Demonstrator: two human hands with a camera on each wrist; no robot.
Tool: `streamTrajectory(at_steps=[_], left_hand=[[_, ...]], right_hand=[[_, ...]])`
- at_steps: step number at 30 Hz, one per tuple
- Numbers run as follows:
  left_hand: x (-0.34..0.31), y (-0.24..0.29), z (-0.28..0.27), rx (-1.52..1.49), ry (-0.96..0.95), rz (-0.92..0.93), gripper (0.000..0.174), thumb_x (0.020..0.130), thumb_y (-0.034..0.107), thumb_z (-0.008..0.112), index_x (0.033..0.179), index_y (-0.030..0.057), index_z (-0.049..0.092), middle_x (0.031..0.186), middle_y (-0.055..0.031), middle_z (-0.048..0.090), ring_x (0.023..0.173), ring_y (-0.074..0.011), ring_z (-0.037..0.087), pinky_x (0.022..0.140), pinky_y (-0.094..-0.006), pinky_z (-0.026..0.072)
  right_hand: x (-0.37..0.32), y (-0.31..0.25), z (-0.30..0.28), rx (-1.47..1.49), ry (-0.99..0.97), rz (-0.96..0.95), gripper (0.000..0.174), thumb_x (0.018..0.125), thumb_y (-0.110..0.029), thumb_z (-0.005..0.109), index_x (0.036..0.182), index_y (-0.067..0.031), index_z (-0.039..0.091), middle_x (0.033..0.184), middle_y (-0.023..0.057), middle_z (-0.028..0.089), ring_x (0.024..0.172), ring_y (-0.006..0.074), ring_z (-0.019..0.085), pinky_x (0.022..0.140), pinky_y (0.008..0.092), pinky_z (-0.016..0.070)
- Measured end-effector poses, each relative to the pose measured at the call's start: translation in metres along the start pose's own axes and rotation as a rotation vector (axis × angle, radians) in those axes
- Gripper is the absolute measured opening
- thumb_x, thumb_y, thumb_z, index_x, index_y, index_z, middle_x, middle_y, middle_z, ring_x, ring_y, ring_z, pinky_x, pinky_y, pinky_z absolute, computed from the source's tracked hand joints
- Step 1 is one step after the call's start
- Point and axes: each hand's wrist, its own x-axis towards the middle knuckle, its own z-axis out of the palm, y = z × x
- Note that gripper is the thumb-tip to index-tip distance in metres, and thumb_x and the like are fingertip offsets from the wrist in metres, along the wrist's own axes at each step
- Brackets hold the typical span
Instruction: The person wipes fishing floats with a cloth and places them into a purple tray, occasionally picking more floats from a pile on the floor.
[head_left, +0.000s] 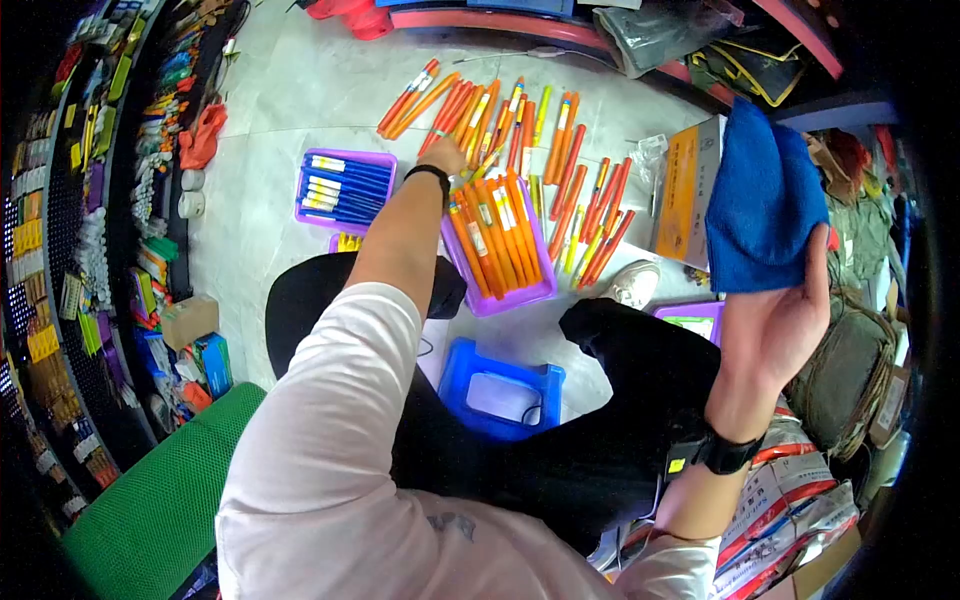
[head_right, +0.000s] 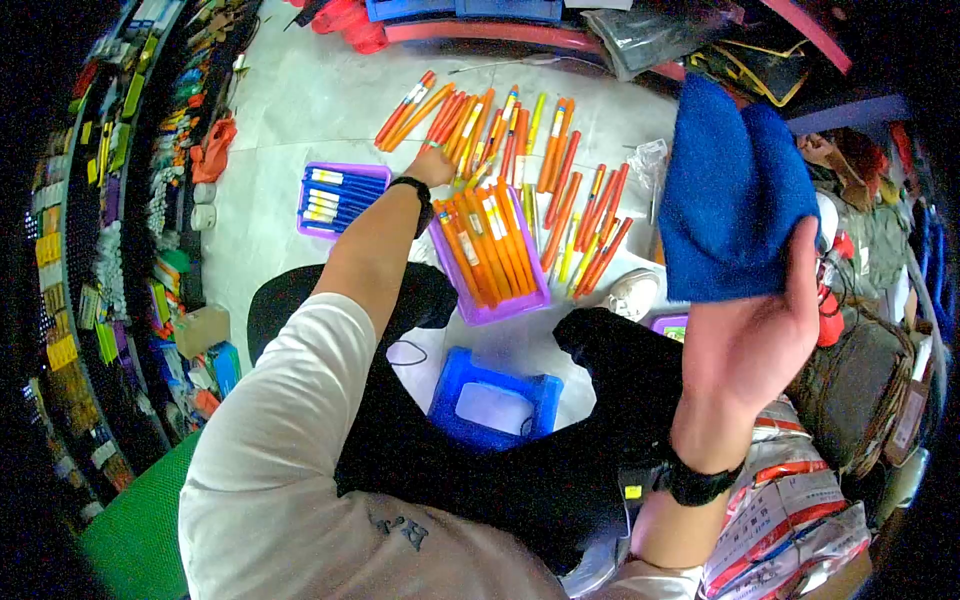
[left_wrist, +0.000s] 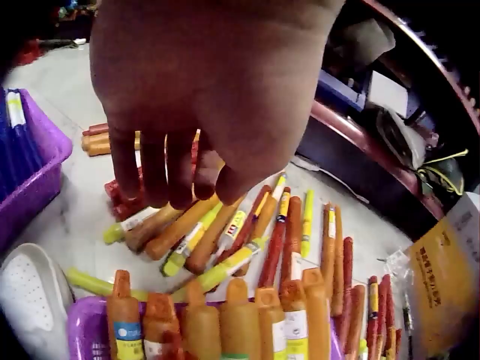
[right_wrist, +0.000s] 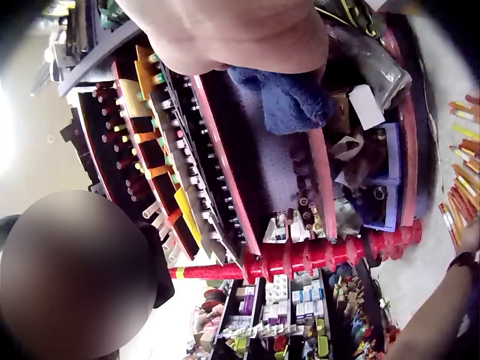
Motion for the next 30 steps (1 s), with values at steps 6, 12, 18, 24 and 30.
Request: streamTrajectory(at_steps=[6, 12, 18, 24, 30], left_hand=[[0.015, -0.024, 0.023, 0.012, 0.056, -0.059, 0.046, 0.082, 0.03, 0.057, 0.116, -0.0013, 0.057, 0.11, -0.0239, 0.061, 0.106, -0.0345, 0.059, 0.09, -0.0407, 0.0469], [0.037, -0.015, 0.037, 0.029, 0.049, -0.113, 0.046, 0.081, 0.025, 0.065, 0.119, 0.0012, 0.054, 0.12, -0.0198, 0.058, 0.114, -0.0323, 0.055, 0.095, -0.0416, 0.0453], [0.029, 0.0, 0.044, 0.109, 0.104, -0.126, 0.04, 0.079, 0.023, 0.065, 0.112, 0.0029, 0.057, 0.114, -0.0201, 0.061, 0.108, -0.0322, 0.059, 0.092, -0.0416, 0.0471], [0.056, -0.033, -0.006, 0.156, -0.12, 0.049, 0.036, 0.077, 0.017, 0.056, 0.108, -0.0011, 0.062, 0.112, -0.0253, 0.061, 0.106, -0.035, 0.06, 0.088, -0.0435, 0.0481], [-0.02, -0.016, -0.146, 0.39, -0.083, 0.171, 0.032, 0.083, 0.013, 0.051, 0.114, 0.0038, 0.052, 0.102, -0.0172, 0.064, 0.097, -0.0284, 0.06, 0.086, -0.0392, 0.0462]], right_hand=[[0.008, -0.008, -0.011, -0.063, 0.025, -0.013, 0.054, 0.099, -0.028, 0.035, 0.142, 0.0026, 0.027, 0.148, 0.0189, 0.027, 0.137, 0.0342, 0.027, 0.112, 0.0487, 0.0215], [0.016, -0.002, -0.018, -0.099, -0.011, 0.036, 0.05, 0.1, -0.023, 0.035, 0.141, 0.0042, 0.028, 0.145, 0.0215, 0.03, 0.134, 0.0332, 0.034, 0.111, 0.0496, 0.0263], [0.025, 0.004, -0.017, -0.187, 0.004, 0.043, 0.052, 0.1, -0.024, 0.035, 0.141, 0.0049, 0.025, 0.146, 0.0226, 0.029, 0.134, 0.0341, 0.032, 0.112, 0.051, 0.0248], [0.021, 0.005, -0.009, -0.115, 0.032, 0.055, 0.051, 0.1, -0.025, 0.034, 0.142, 0.0027, 0.027, 0.147, 0.0214, 0.027, 0.137, 0.0336, 0.026, 0.113, 0.0515, 0.02], [0.017, 0.009, 0.003, -0.06, -0.034, 0.046, 0.053, 0.098, -0.031, 0.039, 0.139, 0.0018, 0.035, 0.142, 0.0208, 0.038, 0.132, 0.033, 0.037, 0.11, 0.0461, 0.0283]])
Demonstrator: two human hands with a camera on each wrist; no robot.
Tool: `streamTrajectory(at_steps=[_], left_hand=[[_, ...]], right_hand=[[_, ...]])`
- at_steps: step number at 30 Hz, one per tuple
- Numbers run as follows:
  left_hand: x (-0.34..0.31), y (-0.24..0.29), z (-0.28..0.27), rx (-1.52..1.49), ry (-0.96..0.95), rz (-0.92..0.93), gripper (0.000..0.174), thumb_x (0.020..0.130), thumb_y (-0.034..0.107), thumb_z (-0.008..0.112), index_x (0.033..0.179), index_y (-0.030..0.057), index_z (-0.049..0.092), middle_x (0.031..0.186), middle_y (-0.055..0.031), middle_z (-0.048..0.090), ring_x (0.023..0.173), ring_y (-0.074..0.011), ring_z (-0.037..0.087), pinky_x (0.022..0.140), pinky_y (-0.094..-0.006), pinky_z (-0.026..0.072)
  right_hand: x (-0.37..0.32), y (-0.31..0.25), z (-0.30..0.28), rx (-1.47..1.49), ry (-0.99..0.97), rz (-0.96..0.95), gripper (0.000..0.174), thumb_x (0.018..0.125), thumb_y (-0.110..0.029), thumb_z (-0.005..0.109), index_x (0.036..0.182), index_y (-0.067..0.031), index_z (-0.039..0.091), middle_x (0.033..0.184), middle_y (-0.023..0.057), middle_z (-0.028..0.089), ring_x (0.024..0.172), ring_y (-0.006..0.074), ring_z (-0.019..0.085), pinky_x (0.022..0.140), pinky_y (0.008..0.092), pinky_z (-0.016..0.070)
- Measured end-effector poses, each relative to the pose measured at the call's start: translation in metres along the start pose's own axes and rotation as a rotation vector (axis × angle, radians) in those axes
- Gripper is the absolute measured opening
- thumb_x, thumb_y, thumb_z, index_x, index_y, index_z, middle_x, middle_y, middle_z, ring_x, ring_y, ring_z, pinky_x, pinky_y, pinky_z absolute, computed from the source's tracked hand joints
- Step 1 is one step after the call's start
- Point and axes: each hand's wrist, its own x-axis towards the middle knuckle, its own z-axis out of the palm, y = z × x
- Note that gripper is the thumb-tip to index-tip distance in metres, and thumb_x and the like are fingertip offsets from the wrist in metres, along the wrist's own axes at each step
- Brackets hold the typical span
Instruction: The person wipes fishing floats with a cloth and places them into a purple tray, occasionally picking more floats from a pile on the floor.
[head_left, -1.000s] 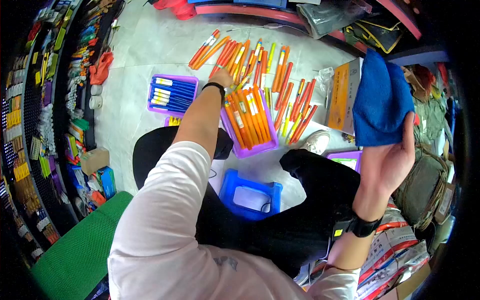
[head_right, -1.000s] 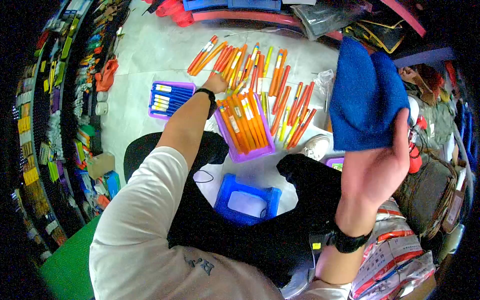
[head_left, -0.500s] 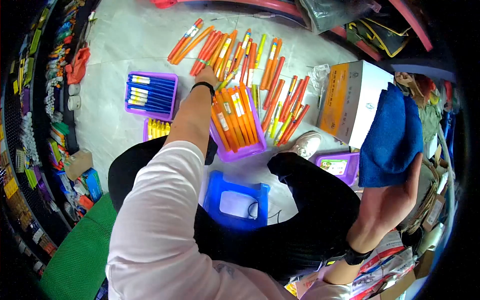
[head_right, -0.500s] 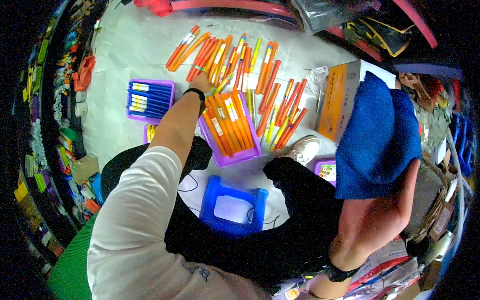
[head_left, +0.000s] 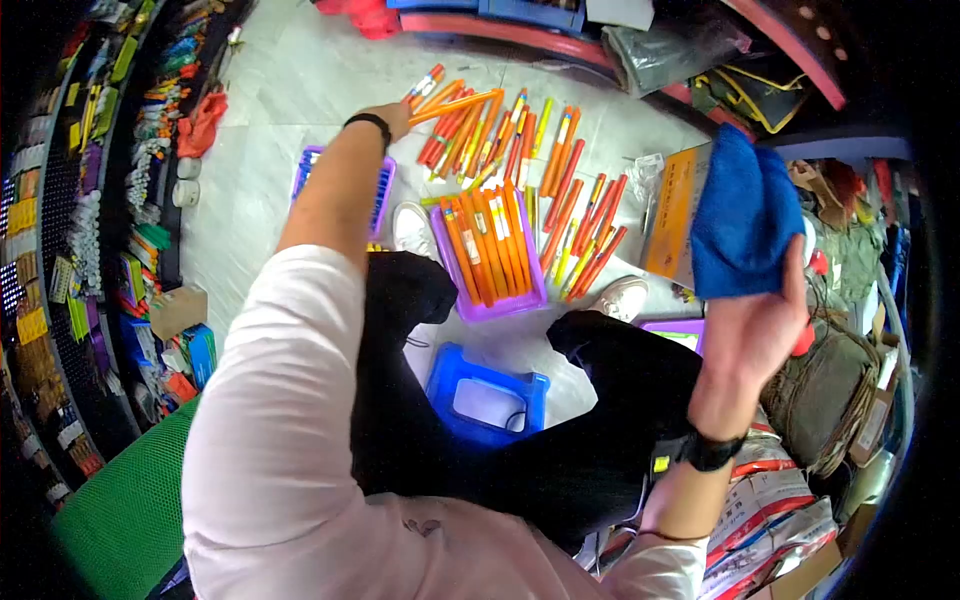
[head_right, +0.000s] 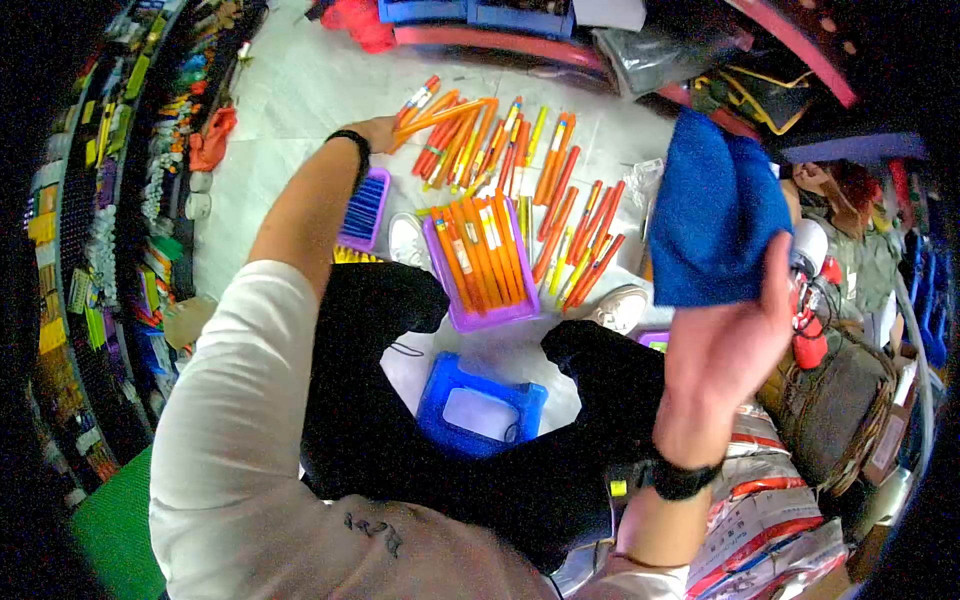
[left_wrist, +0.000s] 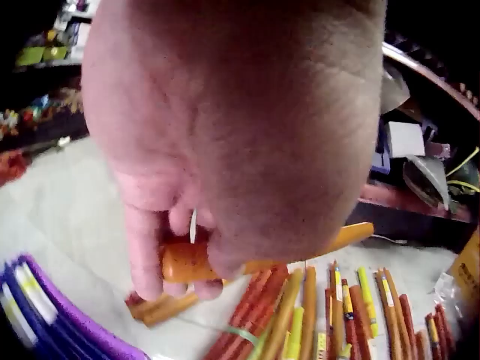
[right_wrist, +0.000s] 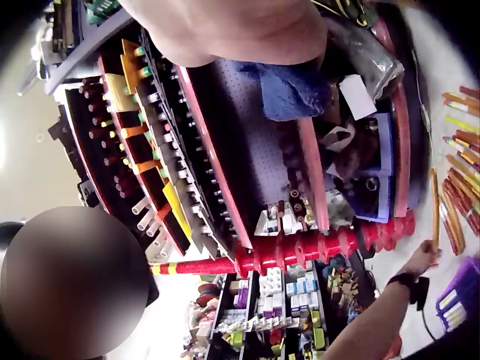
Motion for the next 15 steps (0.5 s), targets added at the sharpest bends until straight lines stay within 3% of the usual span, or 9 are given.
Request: streamTrajectory(at_steps=[1, 3, 5, 8, 9, 11, 13, 15], left_hand=[[-0.038, 0.009, -0.033, -0.016, -0.008, 0.074, 0.03, 0.083, 0.012, 0.051, 0.112, 0.004, 0.052, 0.102, -0.0174, 0.063, 0.094, -0.0287, 0.06, 0.085, -0.0388, 0.0459], [-0.039, -0.041, -0.049, 0.111, 0.07, 0.171, 0.028, 0.086, 0.013, 0.051, 0.112, 0.0042, 0.051, 0.1, -0.014, 0.062, 0.087, -0.0245, 0.059, 0.081, -0.036, 0.0484], [-0.122, -0.015, -0.094, -0.282, -0.079, -0.001, 0.023, 0.09, 0.017, 0.051, 0.111, 0.0051, 0.051, 0.097, -0.0097, 0.061, 0.085, -0.0195, 0.058, 0.078, -0.0334, 0.0503], [-0.204, -0.027, -0.118, -0.632, -0.096, 0.218, 0.03, 0.094, 0.024, 0.051, 0.117, 0.0054, 0.046, 0.101, -0.0067, 0.059, 0.09, -0.0173, 0.059, 0.077, -0.0319, 0.0519], [-0.237, -0.018, -0.122, -0.756, -0.113, 0.306, 0.034, 0.095, 0.026, 0.052, 0.12, 0.0052, 0.044, 0.102, -0.0068, 0.059, 0.092, -0.0183, 0.06, 0.077, -0.0329, 0.0522], [-0.321, 0.035, -0.132, -0.921, -0.088, 0.356, 0.044, 0.093, 0.028, 0.055, 0.126, 0.0039, 0.038, 0.103, -0.0086, 0.058, 0.099, -0.0229, 0.061, 0.082, -0.0376, 0.0529], [-0.378, 0.071, -0.129, -1.145, -0.117, 0.449, 0.046, 0.092, 0.024, 0.056, 0.128, 0.0034, 0.036, 0.101, -0.0103, 0.058, 0.101, -0.0276, 0.062, 0.086, -0.0432, 0.0521], [-0.423, 0.112, -0.126, -1.28, -0.198, 0.735, 0.047, 0.091, 0.019, 0.058, 0.129, 0.0045, 0.035, 0.1, -0.0112, 0.057, 0.099, -0.0293, 0.063, 0.089, -0.0474, 0.0508]], right_hand=[[-0.001, -0.001, -0.001, -0.018, -0.03, -0.018, 0.051, 0.098, -0.032, 0.038, 0.138, 0.0004, 0.037, 0.141, 0.0209, 0.039, 0.132, 0.0327, 0.037, 0.109, 0.0456, 0.0295], [-0.004, -0.001, 0.0, 0.062, -0.075, -0.029, 0.05, 0.098, -0.033, 0.037, 0.137, -0.0009, 0.04, 0.141, 0.02, 0.041, 0.13, 0.0329, 0.04, 0.107, 0.0449, 0.0317], [-0.01, -0.005, -0.004, 0.056, -0.072, -0.019, 0.048, 0.099, -0.031, 0.034, 0.137, -0.0023, 0.04, 0.143, 0.0149, 0.04, 0.13, 0.0289, 0.04, 0.108, 0.0438, 0.0308], [-0.01, -0.003, -0.008, 0.049, -0.019, -0.075, 0.047, 0.099, -0.034, 0.037, 0.133, -0.0026, 0.046, 0.136, 0.0129, 0.049, 0.124, 0.0269, 0.048, 0.106, 0.0415, 0.0346], [-0.011, -0.002, -0.008, 0.065, -0.011, -0.07, 0.047, 0.099, -0.034, 0.037, 0.133, -0.0026, 0.046, 0.135, 0.0129, 0.049, 0.123, 0.027, 0.049, 0.105, 0.0406, 0.0352], [-0.015, -0.002, -0.005, 0.046, -0.046, -0.081, 0.044, 0.1, -0.036, 0.036, 0.127, -0.0057, 0.053, 0.125, 0.0101, 0.058, 0.11, 0.0243, 0.059, 0.096, 0.038, 0.0444], [-0.011, 0.005, -0.014, -0.008, -0.051, -0.11, 0.043, 0.099, -0.034, 0.04, 0.124, -0.0026, 0.055, 0.121, 0.0113, 0.06, 0.106, 0.0228, 0.061, 0.092, 0.0362, 0.0478], [-0.009, 0.006, -0.019, -0.043, -0.086, -0.084, 0.041, 0.099, -0.032, 0.042, 0.121, -0.0011, 0.057, 0.118, 0.0115, 0.061, 0.103, 0.022, 0.062, 0.091, 0.0341, 0.0489]])
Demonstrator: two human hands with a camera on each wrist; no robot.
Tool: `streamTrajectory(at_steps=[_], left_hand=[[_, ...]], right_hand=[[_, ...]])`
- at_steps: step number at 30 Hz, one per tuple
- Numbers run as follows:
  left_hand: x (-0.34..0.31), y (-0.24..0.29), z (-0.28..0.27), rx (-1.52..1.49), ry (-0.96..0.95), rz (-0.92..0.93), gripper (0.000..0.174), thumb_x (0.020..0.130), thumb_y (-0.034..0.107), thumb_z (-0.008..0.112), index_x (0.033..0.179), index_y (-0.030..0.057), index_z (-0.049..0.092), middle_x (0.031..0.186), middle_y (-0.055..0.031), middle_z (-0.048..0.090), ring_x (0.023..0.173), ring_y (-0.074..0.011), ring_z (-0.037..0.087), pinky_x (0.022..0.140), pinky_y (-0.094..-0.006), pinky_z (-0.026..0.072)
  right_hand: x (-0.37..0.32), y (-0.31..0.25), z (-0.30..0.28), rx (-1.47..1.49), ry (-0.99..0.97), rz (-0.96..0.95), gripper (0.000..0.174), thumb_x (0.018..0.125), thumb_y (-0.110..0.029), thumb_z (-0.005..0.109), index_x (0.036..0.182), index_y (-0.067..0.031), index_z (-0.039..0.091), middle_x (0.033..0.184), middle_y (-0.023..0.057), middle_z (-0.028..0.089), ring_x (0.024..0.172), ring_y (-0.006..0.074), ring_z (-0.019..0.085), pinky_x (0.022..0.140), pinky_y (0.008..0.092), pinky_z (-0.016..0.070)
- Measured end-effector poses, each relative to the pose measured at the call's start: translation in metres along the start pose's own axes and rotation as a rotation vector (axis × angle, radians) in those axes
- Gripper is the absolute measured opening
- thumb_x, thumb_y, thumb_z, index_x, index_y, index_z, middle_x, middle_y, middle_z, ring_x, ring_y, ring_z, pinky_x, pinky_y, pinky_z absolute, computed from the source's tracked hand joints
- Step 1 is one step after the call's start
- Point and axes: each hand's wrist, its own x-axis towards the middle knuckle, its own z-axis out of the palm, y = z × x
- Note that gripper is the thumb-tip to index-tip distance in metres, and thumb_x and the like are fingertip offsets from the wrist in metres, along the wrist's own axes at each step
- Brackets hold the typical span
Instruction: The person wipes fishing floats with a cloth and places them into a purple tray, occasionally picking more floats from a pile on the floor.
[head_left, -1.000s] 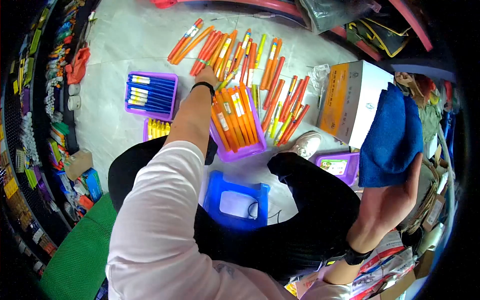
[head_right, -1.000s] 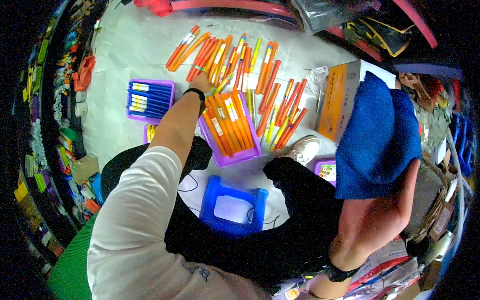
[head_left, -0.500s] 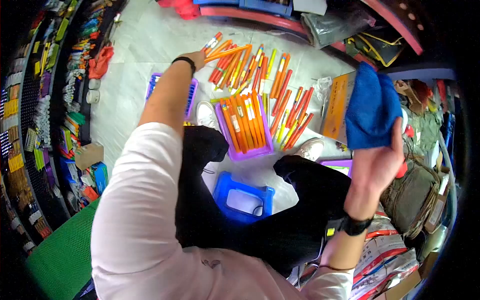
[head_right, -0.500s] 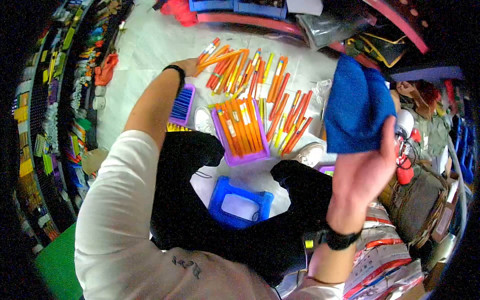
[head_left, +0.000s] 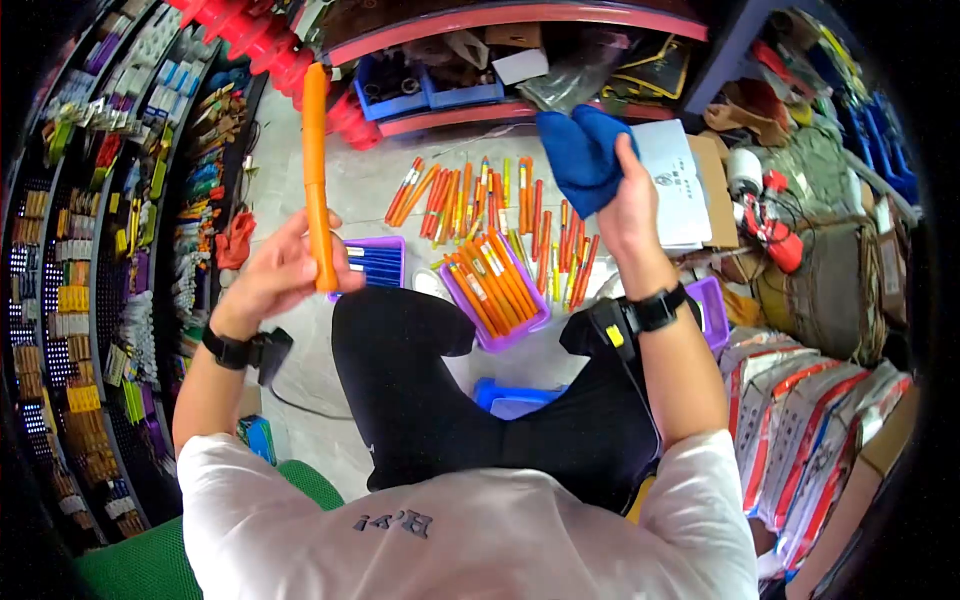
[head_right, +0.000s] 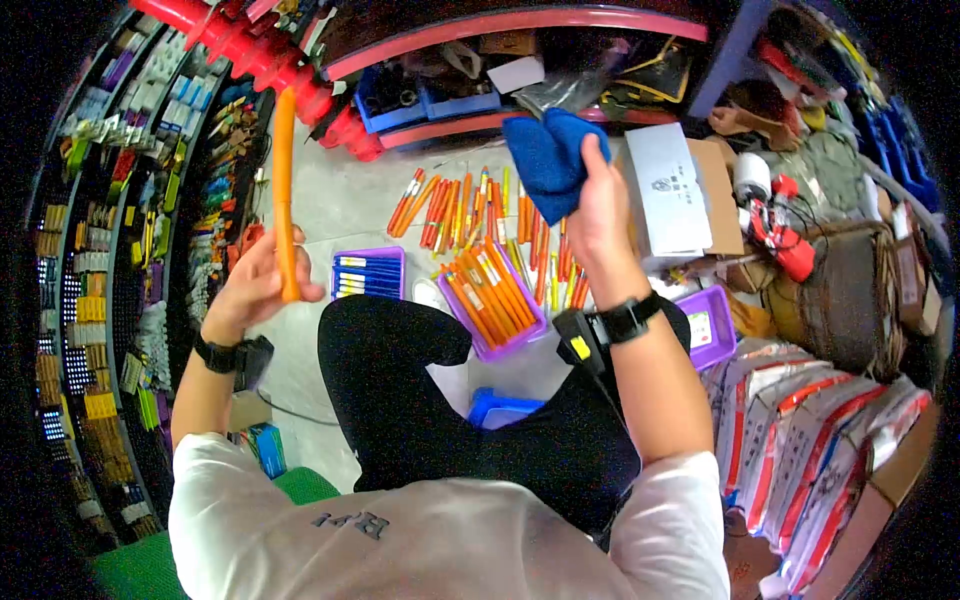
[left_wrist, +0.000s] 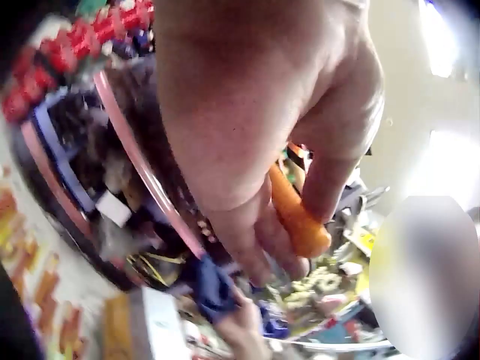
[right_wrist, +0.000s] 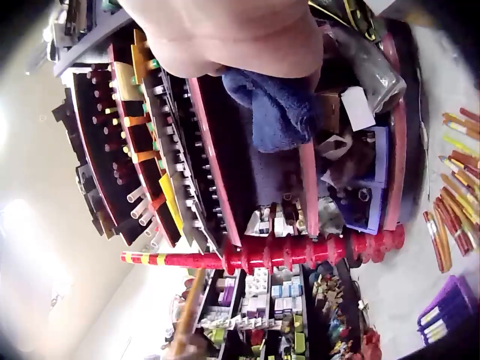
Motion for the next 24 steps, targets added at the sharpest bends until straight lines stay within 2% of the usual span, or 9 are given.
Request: streamTrajectory(at_steps=[1, 6, 10, 12, 13, 15, 18, 20, 24], left_hand=[[0.002, 0.007, 0.032, -0.124, -0.041, 0.063, 0.045, 0.092, 0.02, 0.055, 0.13, 0.0075, 0.035, 0.091, -0.0076, 0.054, 0.084, -0.0241, 0.064, 0.088, -0.0484, 0.0514], [0.061, -0.05, 0.077, -0.656, -0.062, 0.047, 0.034, 0.097, 0.029, 0.045, 0.126, 0.0134, 0.038, 0.079, -0.0024, 0.044, 0.063, -0.0148, 0.049, 0.069, -0.0392, 0.0537], [0.112, -0.114, 0.105, -0.506, 0.086, 0.096, 0.026, 0.098, 0.027, 0.044, 0.12, 0.0141, 0.043, 0.079, -0.0014, 0.043, 0.064, -0.0139, 0.047, 0.061, -0.0329, 0.0487], [0.11, -0.121, 0.114, -0.539, 0.12, -0.046, 0.032, 0.097, 0.031, 0.048, 0.123, 0.013, 0.044, 0.082, -0.0014, 0.045, 0.06, -0.0131, 0.047, 0.054, -0.0301, 0.044], [0.112, -0.126, 0.112, -0.464, 0.136, -0.079, 0.038, 0.097, 0.038, 0.045, 0.127, 0.0129, 0.044, 0.08, 0.0009, 0.045, 0.055, -0.0101, 0.045, 0.048, -0.027, 0.0409], [0.115, -0.129, 0.109, -0.403, 0.137, -0.083, 0.051, 0.098, 0.048, 0.036, 0.131, 0.0096, 0.041, 0.079, 0.0027, 0.043, 0.054, -0.0061, 0.042, 0.045, -0.0214, 0.0363], [0.127, -0.137, 0.106, -0.312, 0.206, -0.05, 0.044, 0.1, 0.039, 0.035, 0.13, 0.0065, 0.039, 0.086, -0.0004, 0.045, 0.059, -0.008, 0.041, 0.047, -0.0214, 0.0361], [0.132, -0.139, 0.107, -0.266, 0.267, 0.004, 0.032, 0.1, 0.033, 0.039, 0.119, 0.0079, 0.043, 0.088, -0.0026, 0.047, 0.058, -0.0093, 0.044, 0.046, -0.0224, 0.0381], [0.135, -0.145, 0.095, -0.028, 0.37, 0.018, 0.017, 0.097, 0.024, 0.05, 0.101, 0.0101, 0.041, 0.086, -0.0046, 0.05, 0.055, -0.0111, 0.049, 0.046, -0.0231, 0.0434]], right_hand=[[0.0, 0.001, 0.001, 0.021, 0.004, 0.013, 0.04, 0.099, -0.031, 0.043, 0.118, -0.0003, 0.059, 0.116, 0.0113, 0.062, 0.1, 0.0213, 0.063, 0.089, 0.033, 0.0495], [0.01, 0.018, -0.016, 0.043, 0.025, -0.001, 0.039, 0.097, -0.031, 0.048, 0.115, 0.0024, 0.059, 0.114, 0.01, 0.063, 0.1, 0.0175, 0.06, 0.091, 0.0303, 0.044], [0.005, 0.021, -0.017, -0.114, 0.09, -0.015, 0.043, 0.095, -0.037, 0.051, 0.109, 0.0023, 0.062, 0.105, 0.0073, 0.065, 0.094, 0.015, 0.061, 0.087, 0.0297, 0.0448], [-0.015, 0.007, 0.006, -0.152, 0.103, 0.076, 0.044, 0.093, -0.038, 0.052, 0.106, 0.003, 0.063, 0.099, 0.0073, 0.066, 0.083, 0.0156, 0.062, 0.078, 0.0318, 0.0486], [0.008, 0.033, -0.01, -0.075, 0.074, 0.039, 0.043, 0.092, -0.039, 0.052, 0.098, 0.0018, 0.066, 0.084, 0.0049, 0.064, 0.071, 0.0133, 0.057, 0.067, 0.0325, 0.0467], [0.002, 0.029, -0.001, -0.382, 0.125, 0.058, 0.045, 0.091, -0.042, 0.052, 0.076, -0.0025, 0.067, 0.068, 0.0006, 0.054, 0.066, 0.0101, 0.044, 0.058, 0.032, 0.0369], [0.004, 0.05, 0.013, -0.455, -0.022, -0.076, 0.045, 0.091, -0.048, 0.053, 0.092, -0.005, 0.064, 0.076, -0.0004, 0.059, 0.069, 0.0097, 0.052, 0.06, 0.0288, 0.0427], [-0.001, 0.06, 0.023, -0.659, -0.083, 0.065, 0.048, 0.092, -0.046, 0.051, 0.088, 0.0003, 0.061, 0.075, 0.0073, 0.062, 0.069, 0.0146, 0.055, 0.063, 0.0343, 0.0452], [-0.007, 0.073, 0.035, -0.712, -0.095, -0.104, 0.046, 0.09, -0.042, 0.052, 0.085, 0.0032, 0.057, 0.073, 0.0183, 0.061, 0.07, 0.0267, 0.06, 0.066, 0.0386, 0.0453]])
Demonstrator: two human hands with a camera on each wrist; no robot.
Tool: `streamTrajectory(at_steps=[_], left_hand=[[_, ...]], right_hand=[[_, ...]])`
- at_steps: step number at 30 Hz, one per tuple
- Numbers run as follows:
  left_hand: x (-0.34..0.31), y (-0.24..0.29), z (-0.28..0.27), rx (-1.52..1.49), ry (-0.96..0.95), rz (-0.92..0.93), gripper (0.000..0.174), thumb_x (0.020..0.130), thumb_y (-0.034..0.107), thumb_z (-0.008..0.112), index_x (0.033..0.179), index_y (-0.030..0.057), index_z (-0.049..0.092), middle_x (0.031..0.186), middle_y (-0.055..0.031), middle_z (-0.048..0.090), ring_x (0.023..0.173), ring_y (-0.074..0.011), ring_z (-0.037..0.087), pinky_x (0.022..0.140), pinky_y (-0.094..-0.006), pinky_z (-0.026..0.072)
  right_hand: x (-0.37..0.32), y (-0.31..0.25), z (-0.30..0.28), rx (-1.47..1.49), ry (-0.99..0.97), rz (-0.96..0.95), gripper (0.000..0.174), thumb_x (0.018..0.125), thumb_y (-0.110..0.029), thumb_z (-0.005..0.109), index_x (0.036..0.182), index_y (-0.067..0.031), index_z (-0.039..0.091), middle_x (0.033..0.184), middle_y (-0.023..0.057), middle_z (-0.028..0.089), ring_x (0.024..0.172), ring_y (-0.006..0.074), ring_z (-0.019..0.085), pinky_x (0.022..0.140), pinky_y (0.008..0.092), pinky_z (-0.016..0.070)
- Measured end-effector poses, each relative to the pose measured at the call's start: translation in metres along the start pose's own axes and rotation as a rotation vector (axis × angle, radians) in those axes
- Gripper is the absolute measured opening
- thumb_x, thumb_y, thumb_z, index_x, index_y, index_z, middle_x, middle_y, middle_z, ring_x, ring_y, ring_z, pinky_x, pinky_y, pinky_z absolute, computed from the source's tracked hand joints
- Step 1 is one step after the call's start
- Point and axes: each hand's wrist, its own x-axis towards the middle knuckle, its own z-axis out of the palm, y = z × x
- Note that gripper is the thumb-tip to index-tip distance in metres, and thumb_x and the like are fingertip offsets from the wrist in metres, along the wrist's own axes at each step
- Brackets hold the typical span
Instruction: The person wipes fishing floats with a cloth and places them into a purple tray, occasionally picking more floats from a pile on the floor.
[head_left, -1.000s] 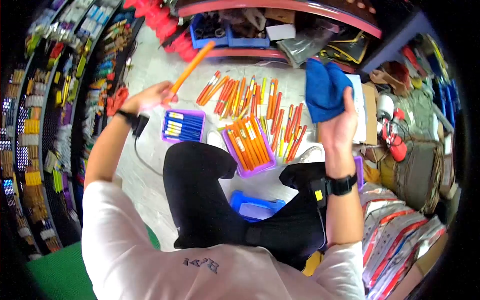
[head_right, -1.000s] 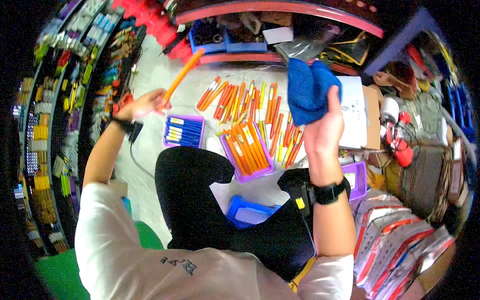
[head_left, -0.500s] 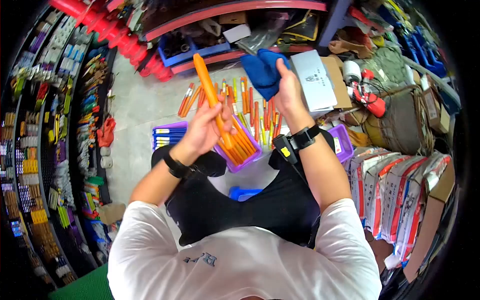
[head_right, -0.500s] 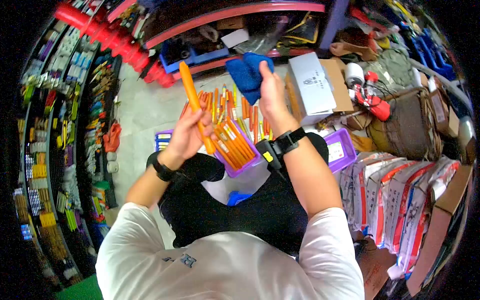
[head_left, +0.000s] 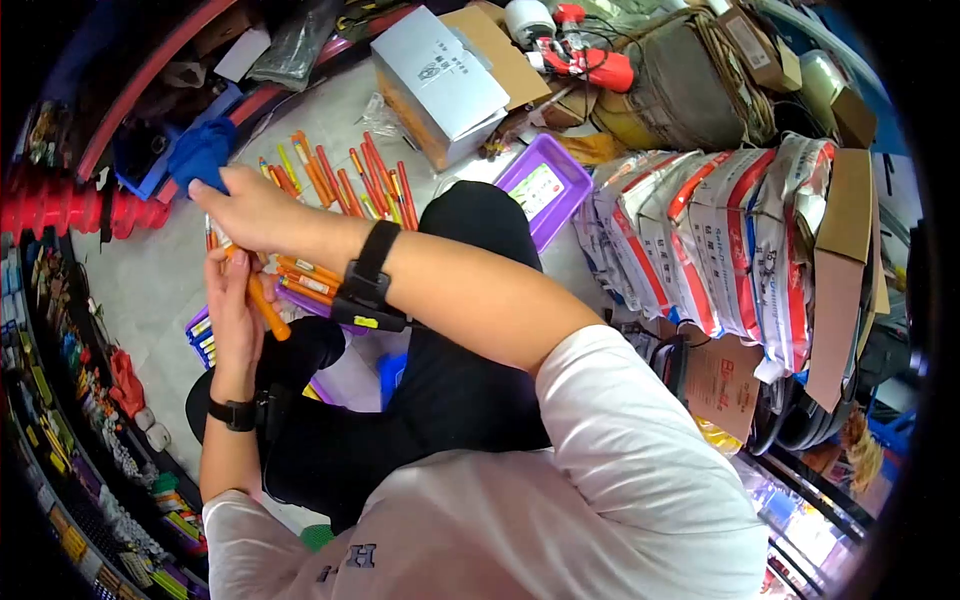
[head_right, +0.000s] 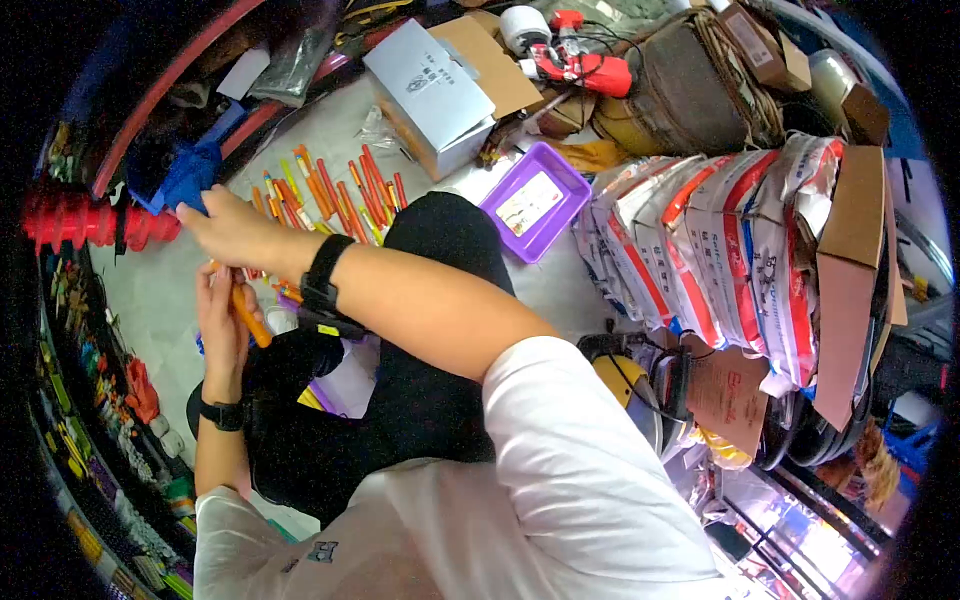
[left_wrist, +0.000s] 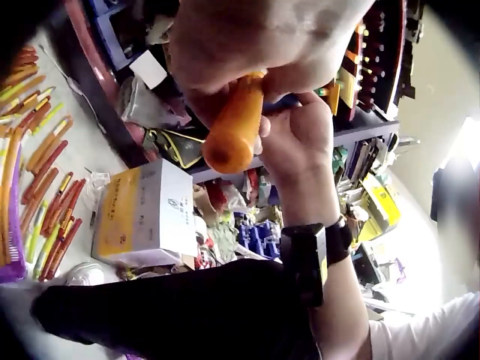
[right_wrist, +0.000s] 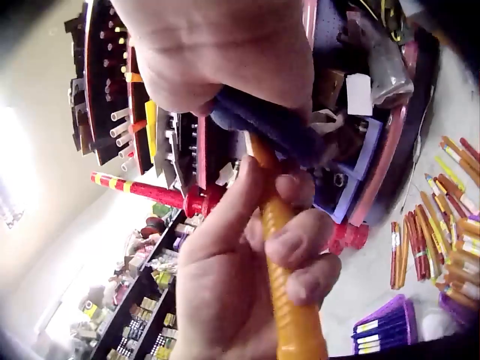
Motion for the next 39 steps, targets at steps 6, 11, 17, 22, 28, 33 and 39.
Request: streamTrajectory(at_steps=[6, 11, 17, 22, 28, 33, 39], left_hand=[[0.002, -0.003, -0.034, 0.161, -0.004, 0.016, 0.019, 0.094, 0.02, 0.055, 0.1, 0.0108, 0.039, 0.08, -0.0039, 0.051, 0.053, -0.01, 0.048, 0.042, -0.0215, 0.0415], [-0.003, 0.004, -0.046, 0.286, 0.053, 0.061, 0.018, 0.093, 0.018, 0.057, 0.1, 0.0098, 0.042, 0.069, 0.0006, 0.048, 0.052, -0.0056, 0.044, 0.041, -0.0187, 0.0326], [0.011, -0.009, -0.043, 0.205, 0.036, 0.144, 0.03, 0.089, 0.02, 0.065, 0.11, 0.0081, 0.048, 0.096, -0.0043, 0.059, 0.065, -0.0049, 0.051, 0.052, -0.0194, 0.0402], [0.014, 0.01, -0.036, 0.224, -0.092, 0.089, 0.03, 0.089, 0.022, 0.064, 0.111, 0.0074, 0.05, 0.09, -0.0015, 0.058, 0.058, -0.0041, 0.048, 0.049, -0.0191, 0.0398], [0.017, -0.005, -0.032, 0.105, -0.199, 0.277, 0.03, 0.087, 0.019, 0.066, 0.108, 0.0045, 0.051, 0.092, -0.0002, 0.057, 0.064, -0.0016, 0.048, 0.052, -0.0185, 0.0394], [0.015, -0.005, -0.031, 0.074, -0.168, 0.216, 0.029, 0.087, 0.019, 0.067, 0.105, 0.0051, 0.05, 0.09, -0.0003, 0.059, 0.062, -0.0018, 0.049, 0.051, -0.0184, 0.039], [0.007, -0.004, -0.029, 0.114, -0.121, 0.207, 0.029, 0.087, 0.02, 0.067, 0.104, 0.0065, 0.048, 0.084, 0.0001, 0.056, 0.055, -0.0021, 0.048, 0.045, -0.0188, 0.0367]], right_hand=[[0.008, -0.01, 0.004, 0.115, 0.125, 0.095, 0.042, 0.091, -0.036, 0.05, 0.083, 0.0052, 0.056, 0.094, 0.0285, 0.057, 0.089, 0.0436, 0.055, 0.078, 0.0466, 0.0422], [0.02, 0.0, 0.008, -0.055, 0.233, 0.115, 0.043, 0.089, -0.037, 0.058, 0.073, 0.003, 0.056, 0.065, 0.0173, 0.06, 0.059, 0.0216, 0.057, 0.056, 0.0391, 0.0447], [0.021, 0.002, -0.025, -0.049, 0.219, 0.155, 0.04, 0.087, -0.042, 0.062, 0.095, -0.0026, 0.065, 0.08, 0.0001, 0.063, 0.071, 0.0089, 0.053, 0.064, 0.0281, 0.0441], [0.012, -0.007, -0.041, 0.392, 0.15, -0.024, 0.035, 0.096, -0.031, 0.052, 0.108, 0.0006, 0.062, 0.106, 0.0082, 0.065, 0.093, 0.0164, 0.062, 0.084, 0.0301, 0.0486], [0.019, -0.02, -0.068, 0.464, 0.217, -0.01, 0.037, 0.099, -0.027, 0.045, 0.122, -0.0004, 0.055, 0.12, 0.0114, 0.06, 0.106, 0.0242, 0.06, 0.095, 0.0394, 0.0454], [-0.001, -0.028, -0.051, 0.543, -0.014, 0.022, 0.041, 0.098, -0.035, 0.043, 0.126, -0.0065, 0.054, 0.125, 0.0051, 0.058, 0.112, 0.0204, 0.056, 0.1, 0.0385, 0.0395], [-0.009, -0.018, -0.043, 0.405, -0.029, 0.08, 0.033, 0.096, -0.027, 0.053, 0.118, -0.0029, 0.058, 0.112, 0.0043, 0.062, 0.099, 0.0139, 0.058, 0.086, 0.0296, 0.045]])
